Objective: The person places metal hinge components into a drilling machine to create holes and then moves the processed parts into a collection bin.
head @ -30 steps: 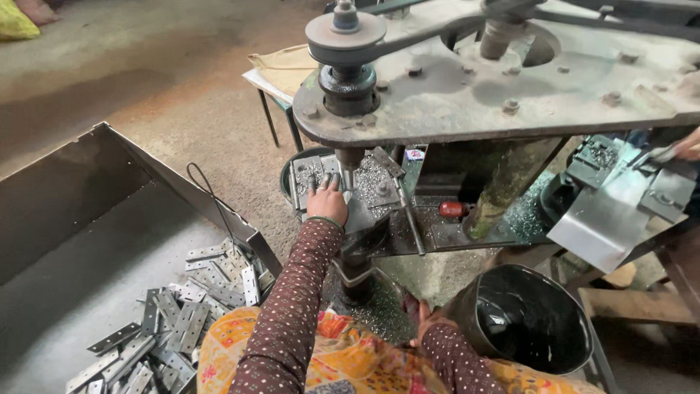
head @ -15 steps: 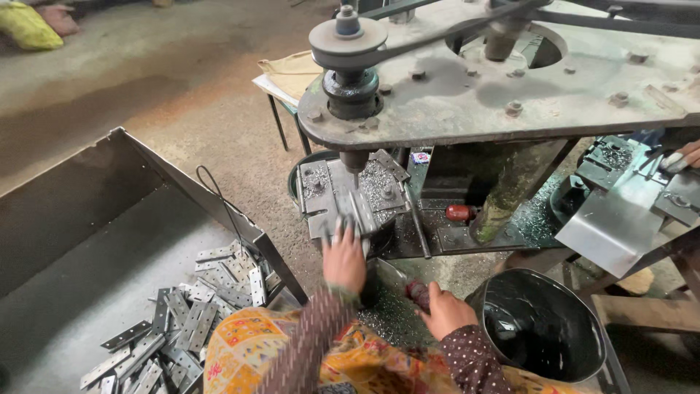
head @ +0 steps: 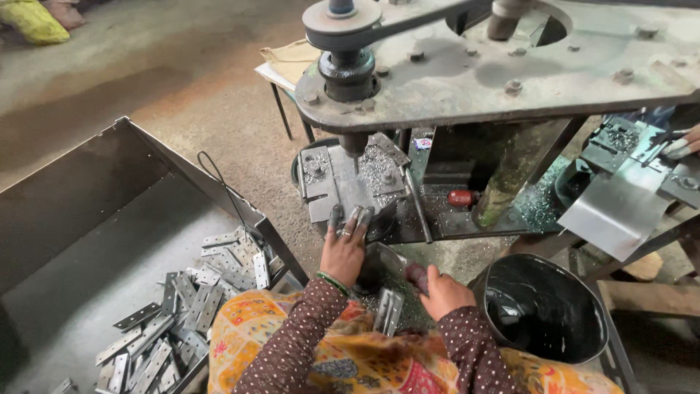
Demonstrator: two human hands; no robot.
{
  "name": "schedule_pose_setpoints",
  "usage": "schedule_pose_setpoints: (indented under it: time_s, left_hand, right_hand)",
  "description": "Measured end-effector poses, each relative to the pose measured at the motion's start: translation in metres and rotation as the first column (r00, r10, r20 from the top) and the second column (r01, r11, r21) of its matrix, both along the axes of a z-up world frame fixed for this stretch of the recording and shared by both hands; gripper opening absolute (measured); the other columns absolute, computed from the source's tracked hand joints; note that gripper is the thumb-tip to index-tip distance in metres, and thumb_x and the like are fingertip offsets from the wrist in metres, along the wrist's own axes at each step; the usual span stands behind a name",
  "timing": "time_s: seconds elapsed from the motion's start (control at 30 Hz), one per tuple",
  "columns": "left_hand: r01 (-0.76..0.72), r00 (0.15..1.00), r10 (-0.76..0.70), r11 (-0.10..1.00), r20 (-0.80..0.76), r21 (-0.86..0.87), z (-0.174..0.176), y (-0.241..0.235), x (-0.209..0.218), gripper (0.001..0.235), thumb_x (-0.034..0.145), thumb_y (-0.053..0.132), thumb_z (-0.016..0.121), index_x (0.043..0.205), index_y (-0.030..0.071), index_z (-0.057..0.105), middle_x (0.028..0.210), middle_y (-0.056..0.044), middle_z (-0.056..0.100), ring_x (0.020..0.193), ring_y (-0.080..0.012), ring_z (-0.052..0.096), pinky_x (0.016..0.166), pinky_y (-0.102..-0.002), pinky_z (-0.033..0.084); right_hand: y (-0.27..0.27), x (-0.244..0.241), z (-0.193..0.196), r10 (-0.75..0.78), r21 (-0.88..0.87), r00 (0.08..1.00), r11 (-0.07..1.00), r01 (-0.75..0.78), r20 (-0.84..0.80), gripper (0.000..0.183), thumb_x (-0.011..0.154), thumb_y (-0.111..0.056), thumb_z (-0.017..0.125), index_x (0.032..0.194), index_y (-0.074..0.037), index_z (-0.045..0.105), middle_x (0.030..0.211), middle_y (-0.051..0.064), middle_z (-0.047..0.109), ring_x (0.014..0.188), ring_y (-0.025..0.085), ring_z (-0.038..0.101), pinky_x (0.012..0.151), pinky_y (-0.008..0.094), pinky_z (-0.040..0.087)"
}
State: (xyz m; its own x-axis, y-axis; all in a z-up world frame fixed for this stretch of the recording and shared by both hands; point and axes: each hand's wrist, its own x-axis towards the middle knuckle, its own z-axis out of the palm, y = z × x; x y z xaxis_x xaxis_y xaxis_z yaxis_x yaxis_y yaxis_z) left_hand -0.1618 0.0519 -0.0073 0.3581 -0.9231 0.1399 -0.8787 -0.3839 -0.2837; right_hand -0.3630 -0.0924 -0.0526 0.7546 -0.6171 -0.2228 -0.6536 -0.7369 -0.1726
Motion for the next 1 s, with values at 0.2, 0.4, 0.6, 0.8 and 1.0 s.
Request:
schedule_pose_setpoints:
  time_s: [0.2,0.4,0.6,0.8,1.0]
  left_hand:
    - [-0.051,0.986,0.000,0.953,-0.167,-0.298,0.018,0.027,-0.004,0.017,0.089,0.017,0.064,0.101,0.012,0.074,0.160,-0.005,0.041,0.138,-0.0245,0.051,0.122,-0.055,0.030]
    - [-0.493,0.797,0.091,0.667,-0.597,-0.558,0.022,0.103,0.031,0.041,0.086,0.023,0.070,0.126,0.013,0.067,0.139,-0.011,0.060,0.101,-0.0411,0.067,0.082,-0.051,0.056]
    - [-0.646,0.762,0.532,0.589,-0.369,-0.486,-0.040,0.233,0.155,0.043,0.084,0.007,0.063,0.126,0.010,0.066,0.133,-0.019,0.062,0.103,-0.0402,0.067,0.089,-0.049,0.055]
    - [-0.817,0.484,0.760,0.570,-0.435,0.087,-0.109,0.335,0.201,0.031,0.088,0.023,0.070,0.118,0.016,0.070,0.117,-0.013,0.072,0.110,-0.0338,0.068,0.094,-0.053,0.051]
    - [-0.895,0.354,0.801,0.440,-0.483,0.073,-0.154,0.335,0.155,0.063,0.074,0.042,0.087,0.123,0.011,0.064,0.110,-0.016,0.069,0.101,-0.0361,0.069,0.087,-0.052,0.053]
  right_hand:
    - [-0.006,-0.004,-0.004,0.069,-0.018,0.997,0.997,-0.069,0.023,0.062,0.085,-0.049,0.072,0.122,-0.007,0.043,0.089,0.017,0.071,0.082,0.037,0.073,0.070,0.049,0.060]
    - [-0.011,-0.004,-0.009,0.029,-0.048,0.998,0.998,-0.032,-0.054,0.065,0.085,-0.064,0.064,0.117,-0.011,0.047,0.086,0.016,0.073,0.082,0.037,0.075,0.071,0.051,0.059]
    - [-0.019,-0.007,-0.025,0.044,-0.085,0.999,0.995,-0.044,-0.002,0.059,0.086,-0.061,0.063,0.119,-0.013,0.049,0.090,0.019,0.075,0.085,0.041,0.075,0.074,0.054,0.059]
    - [-0.043,-0.009,-0.065,-0.016,-0.136,0.998,0.991,0.007,-0.062,0.073,0.085,-0.063,0.064,0.137,-0.014,0.050,0.095,0.025,0.077,0.089,0.043,0.076,0.078,0.055,0.061]
    - [-0.070,-0.016,-0.102,-0.024,-0.084,0.999,0.996,0.022,-0.026,0.073,0.082,-0.064,0.066,0.133,-0.013,0.057,0.098,0.029,0.077,0.090,0.045,0.077,0.086,0.056,0.062]
